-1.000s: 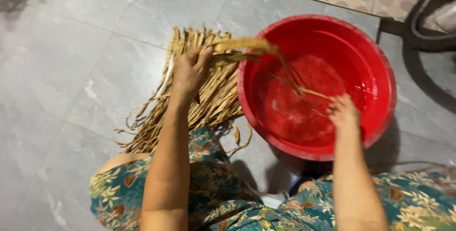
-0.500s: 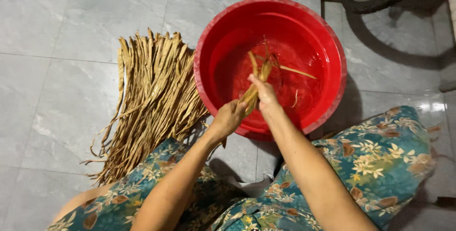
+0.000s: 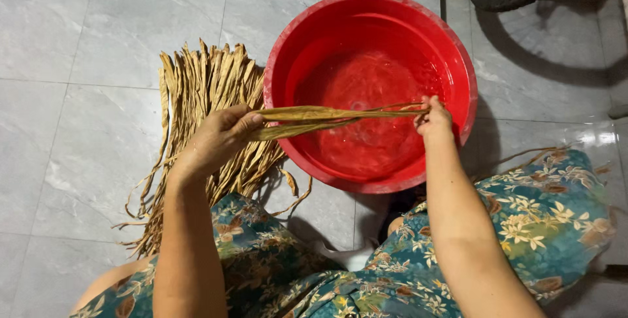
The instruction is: The person sits on a tiled floor and repeatedly washes dried pods in a red basin of water. They pick up small bundles from a pile, submerge and agitate them in the water, then place them aside.
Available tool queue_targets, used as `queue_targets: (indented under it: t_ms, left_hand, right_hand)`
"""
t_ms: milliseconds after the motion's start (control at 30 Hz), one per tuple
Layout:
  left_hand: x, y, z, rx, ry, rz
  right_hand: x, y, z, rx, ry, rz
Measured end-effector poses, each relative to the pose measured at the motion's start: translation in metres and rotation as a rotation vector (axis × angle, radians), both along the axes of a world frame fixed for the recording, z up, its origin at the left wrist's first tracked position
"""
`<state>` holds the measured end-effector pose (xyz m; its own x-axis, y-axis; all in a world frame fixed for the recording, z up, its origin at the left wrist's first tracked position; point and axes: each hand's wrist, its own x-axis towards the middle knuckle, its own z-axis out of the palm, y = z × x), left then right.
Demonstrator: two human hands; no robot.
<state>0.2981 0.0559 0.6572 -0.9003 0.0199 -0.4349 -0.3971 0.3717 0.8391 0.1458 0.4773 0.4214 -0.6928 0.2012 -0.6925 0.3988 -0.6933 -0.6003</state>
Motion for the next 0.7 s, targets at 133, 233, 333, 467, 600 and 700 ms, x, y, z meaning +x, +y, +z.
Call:
queue_targets:
  t_ms: [133, 233, 333, 467, 600, 700]
  left_hand:
    - [-0.001, -0.014, 0.000, 0.056, 0.112, 0.154]
    - [-0.007, -0.010, -0.006, -0.083, 0.047, 0.149]
    - [-0.012, 0.005, -0.017, -0.259, 0.004, 0.104]
    - [-0.016, 0.034, -0.031, -0.089, -0.043, 0.057]
    - [-0.023, 0.055, -0.048, 0.171, 0.009, -0.051]
    - [-0.031, 0.042, -0.064, 0.301, -0.030, 0.108]
  right_hand:
    - [0.005, 0.008, -0.011, 0.354, -0.018, 0.114]
    - [0.006, -0.012, -0.011, 0.905, 0.032, 0.397]
    - [0.011, -0.039, 0.009, 1.251, 0.447, 0.738]
    - [0.034, -0.089, 0.056, 1.260, 1.182, 0.751]
    - [0.068, -0.146, 0.057, 1.314, 1.283, 1.022]
    - [0.068, -0.159, 0.038, 0.585, 0.956, 0.945]
